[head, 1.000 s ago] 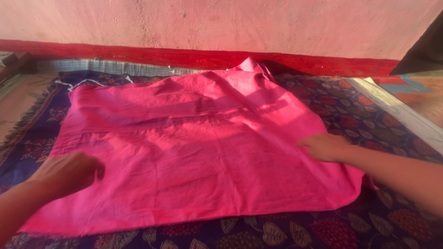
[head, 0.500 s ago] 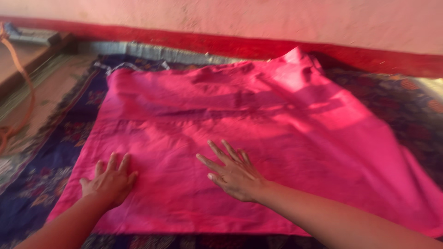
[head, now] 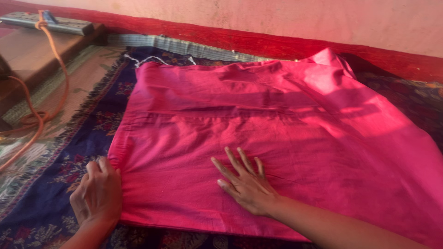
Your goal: The person irons a pink garment laid out on a patterned mat. They use a yellow electric iron to smooth the fabric, periodically lifting and repositioning the garment to access different areas. The person continues ironing until the garment appears smooth.
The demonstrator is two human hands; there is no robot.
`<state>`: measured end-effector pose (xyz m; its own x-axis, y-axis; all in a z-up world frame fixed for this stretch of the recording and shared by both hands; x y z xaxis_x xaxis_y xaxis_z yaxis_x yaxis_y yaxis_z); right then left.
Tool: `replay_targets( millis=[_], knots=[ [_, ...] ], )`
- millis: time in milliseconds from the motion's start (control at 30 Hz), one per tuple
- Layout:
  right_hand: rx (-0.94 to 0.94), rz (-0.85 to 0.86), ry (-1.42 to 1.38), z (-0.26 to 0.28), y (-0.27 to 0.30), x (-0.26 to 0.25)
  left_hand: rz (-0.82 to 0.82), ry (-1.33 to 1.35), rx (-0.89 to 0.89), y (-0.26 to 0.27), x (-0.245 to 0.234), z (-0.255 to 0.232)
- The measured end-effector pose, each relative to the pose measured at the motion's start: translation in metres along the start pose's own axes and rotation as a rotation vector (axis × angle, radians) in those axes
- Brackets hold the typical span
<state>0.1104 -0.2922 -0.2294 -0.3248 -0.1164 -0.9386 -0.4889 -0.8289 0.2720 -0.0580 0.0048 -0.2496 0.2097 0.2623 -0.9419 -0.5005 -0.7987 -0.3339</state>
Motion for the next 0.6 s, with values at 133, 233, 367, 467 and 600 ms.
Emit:
replay_targets(
  millis=[133,233,367,467,600],
  knots=[
    [-0.052,-0.036,-0.039,0.018,-0.031,-0.012,0.079,-0.013,-0.153,0.007,-0.010,0.012],
    [-0.064,-0.087,-0.032,0.019,-0.070,-0.019,-0.309,-0.043,0.015,0.004,-0.036,0.000],
    [0.065,-0.144,-0.090,-0.008,-0.146,-0.031,-0.020,0.118,0.372,-0.043,0.003,-0.054],
    [0.094,-0.269,-0.063,-0.022,-0.200,-0.041,0.068,0.219,0.280,-0.087,0.043,-0.090],
    [-0.038,-0.540,0.139,-0.028,-0.238,-0.053,-0.010,0.207,0.121,-0.163,0.082,-0.121]
  ],
)
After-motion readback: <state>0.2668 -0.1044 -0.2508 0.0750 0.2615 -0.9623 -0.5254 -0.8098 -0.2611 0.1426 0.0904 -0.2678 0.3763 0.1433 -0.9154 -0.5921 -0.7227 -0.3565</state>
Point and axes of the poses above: each hand's wrist, its own y-axis away from the middle knuckle, its own x-axis out of the palm, z = x × y, the point moved 6 cm from there along -y, towards the middle knuckle, and after that the axes turned 6 degrees about -x, right-handed, at the moved point
